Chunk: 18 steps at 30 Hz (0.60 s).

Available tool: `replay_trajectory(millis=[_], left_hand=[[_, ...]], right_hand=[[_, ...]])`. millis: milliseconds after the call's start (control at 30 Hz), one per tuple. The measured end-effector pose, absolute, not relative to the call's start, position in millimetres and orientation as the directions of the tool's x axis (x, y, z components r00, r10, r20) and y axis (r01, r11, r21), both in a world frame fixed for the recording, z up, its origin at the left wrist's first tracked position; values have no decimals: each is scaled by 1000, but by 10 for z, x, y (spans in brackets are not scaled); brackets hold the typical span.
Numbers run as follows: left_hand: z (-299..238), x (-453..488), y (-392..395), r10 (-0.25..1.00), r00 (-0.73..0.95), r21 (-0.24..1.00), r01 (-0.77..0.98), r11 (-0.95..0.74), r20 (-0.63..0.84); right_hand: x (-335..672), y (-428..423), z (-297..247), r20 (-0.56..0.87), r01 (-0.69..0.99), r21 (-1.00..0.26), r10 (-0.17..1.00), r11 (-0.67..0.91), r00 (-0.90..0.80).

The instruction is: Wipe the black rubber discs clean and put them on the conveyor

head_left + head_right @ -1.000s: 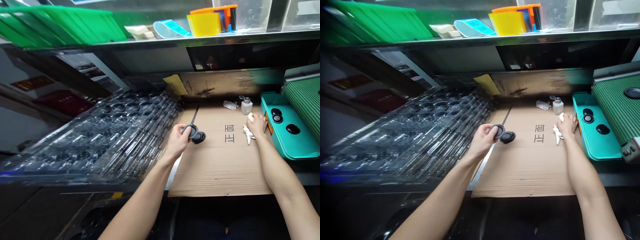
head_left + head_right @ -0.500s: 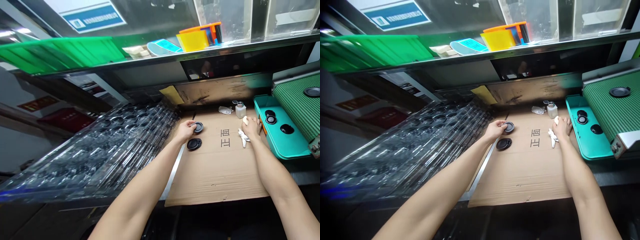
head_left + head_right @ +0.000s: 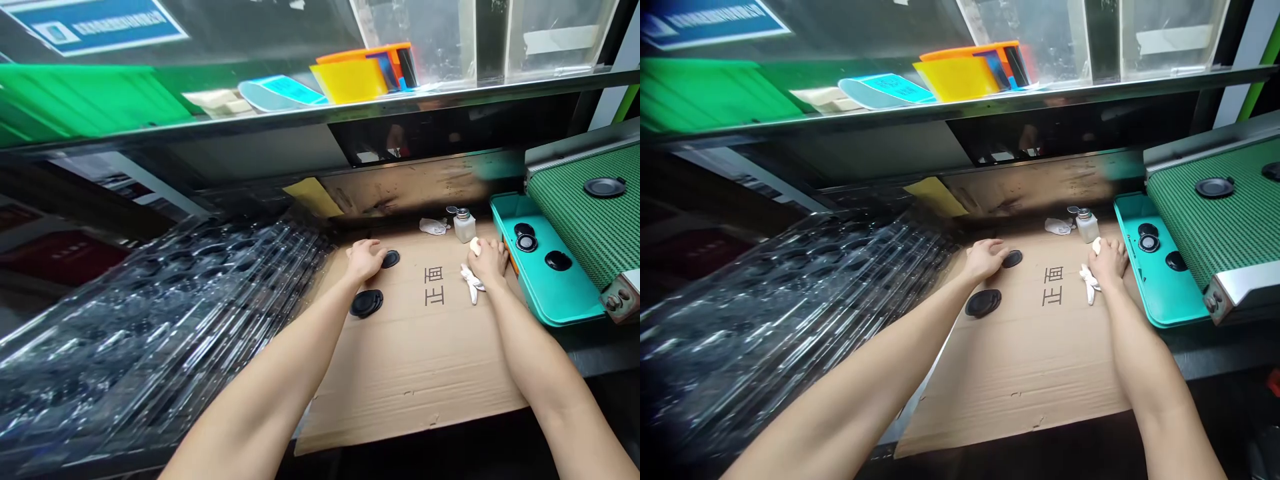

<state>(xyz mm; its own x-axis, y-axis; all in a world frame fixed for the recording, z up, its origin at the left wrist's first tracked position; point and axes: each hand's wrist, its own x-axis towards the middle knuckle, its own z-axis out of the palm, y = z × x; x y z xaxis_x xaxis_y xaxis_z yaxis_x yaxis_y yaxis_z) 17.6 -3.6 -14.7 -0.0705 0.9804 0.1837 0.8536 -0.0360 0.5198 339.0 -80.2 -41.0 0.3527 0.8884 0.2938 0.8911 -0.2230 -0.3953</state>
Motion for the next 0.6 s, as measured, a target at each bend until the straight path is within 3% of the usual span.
replay_trajectory(millis=[100, 200, 267, 600], left_hand=[[-41, 67, -333, 990, 72, 463, 878, -120, 119], [42, -83, -703, 957, 277, 374, 900, -224, -92], [67, -157, -902, 931, 316, 330, 912, -246, -180], [85, -113, -1047, 934, 331, 378, 889, -260, -136]], right_hand=[[3386, -808, -410, 287, 884, -408, 887, -228, 361], [3390, -800, -413, 287, 888, -403, 891, -220, 351], [3399, -793, -416, 286, 888, -403, 891, -223, 353], [3434, -779, -417, 287, 884, -415, 891, -216, 352]])
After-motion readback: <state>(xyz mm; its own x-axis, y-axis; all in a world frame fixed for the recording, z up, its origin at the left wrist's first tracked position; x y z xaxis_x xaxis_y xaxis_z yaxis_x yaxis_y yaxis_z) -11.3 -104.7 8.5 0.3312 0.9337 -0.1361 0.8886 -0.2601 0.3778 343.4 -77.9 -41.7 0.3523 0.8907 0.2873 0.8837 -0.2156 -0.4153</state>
